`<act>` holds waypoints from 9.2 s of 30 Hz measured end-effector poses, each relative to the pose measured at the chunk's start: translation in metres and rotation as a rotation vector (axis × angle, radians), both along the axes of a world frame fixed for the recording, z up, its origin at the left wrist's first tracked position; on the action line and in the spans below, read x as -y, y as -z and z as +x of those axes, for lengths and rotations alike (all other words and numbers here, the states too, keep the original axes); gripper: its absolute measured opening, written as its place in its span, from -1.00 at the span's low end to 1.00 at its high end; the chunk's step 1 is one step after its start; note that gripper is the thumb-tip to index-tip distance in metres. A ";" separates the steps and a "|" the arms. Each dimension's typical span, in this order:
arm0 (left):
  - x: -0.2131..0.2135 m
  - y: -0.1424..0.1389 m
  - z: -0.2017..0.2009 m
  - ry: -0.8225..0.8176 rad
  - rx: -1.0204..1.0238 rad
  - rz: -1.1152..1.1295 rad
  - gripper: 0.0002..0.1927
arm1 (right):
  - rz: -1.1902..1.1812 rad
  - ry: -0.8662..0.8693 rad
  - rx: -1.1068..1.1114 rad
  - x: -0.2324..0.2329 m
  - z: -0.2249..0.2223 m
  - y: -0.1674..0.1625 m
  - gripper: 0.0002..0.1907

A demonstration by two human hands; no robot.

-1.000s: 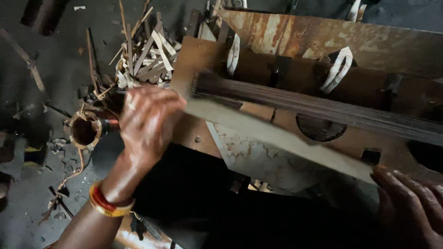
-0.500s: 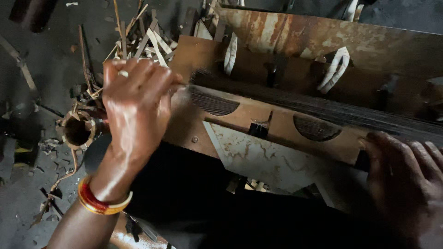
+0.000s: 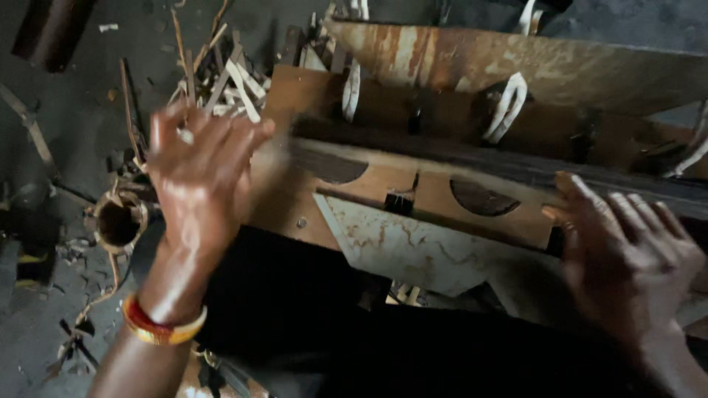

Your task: The person sits on the floor with a wooden jig on their lap holding a bundle of dark incense sticks. They use a flat metal blade to square and even the ends of the bundle, press and flip the bundle by hand, and repeatedly tap and align the sticks against the jig, finally lifting the bundle aside.

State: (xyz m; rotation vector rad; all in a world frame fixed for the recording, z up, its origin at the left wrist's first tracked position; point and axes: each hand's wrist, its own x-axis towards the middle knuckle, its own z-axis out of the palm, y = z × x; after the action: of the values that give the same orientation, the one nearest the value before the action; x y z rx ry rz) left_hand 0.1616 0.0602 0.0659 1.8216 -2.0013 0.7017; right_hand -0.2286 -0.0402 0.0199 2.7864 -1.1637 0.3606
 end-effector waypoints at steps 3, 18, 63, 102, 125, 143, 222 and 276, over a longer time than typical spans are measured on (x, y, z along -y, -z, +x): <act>0.003 -0.002 0.000 0.039 -0.118 0.028 -0.79 | -0.024 0.003 0.033 0.002 0.001 -0.004 -0.52; -0.019 0.037 0.009 -0.015 -0.071 -0.024 -0.85 | -0.167 -0.059 0.090 -0.002 -0.010 -0.009 -0.57; 0.090 0.049 -0.069 0.516 -0.054 0.511 -0.15 | -0.184 -0.111 -0.017 0.036 -0.022 -0.017 -0.32; 0.087 0.053 -0.097 0.444 -0.186 0.512 -0.11 | -0.169 -0.103 -0.091 0.048 -0.044 0.011 -0.37; -0.002 0.071 -0.187 0.238 -0.439 0.740 -0.03 | 0.429 0.105 -0.083 -0.052 -0.018 0.006 -0.22; -0.024 0.068 -0.166 0.226 0.311 0.051 -0.46 | -0.018 0.006 0.055 -0.074 -0.038 0.006 -0.50; 0.058 0.043 -0.178 0.299 -0.210 -0.094 -0.81 | -0.186 0.131 0.219 0.013 -0.103 -0.012 -0.71; 0.072 0.076 -0.110 0.315 0.114 0.191 0.00 | -0.087 -0.209 -0.184 0.057 -0.046 -0.009 -0.32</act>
State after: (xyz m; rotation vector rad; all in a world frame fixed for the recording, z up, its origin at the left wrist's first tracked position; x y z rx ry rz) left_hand 0.0520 -0.0122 -0.0099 1.5370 -2.4313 0.5461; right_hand -0.2750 -0.0971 0.0285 2.7995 -0.8016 0.1615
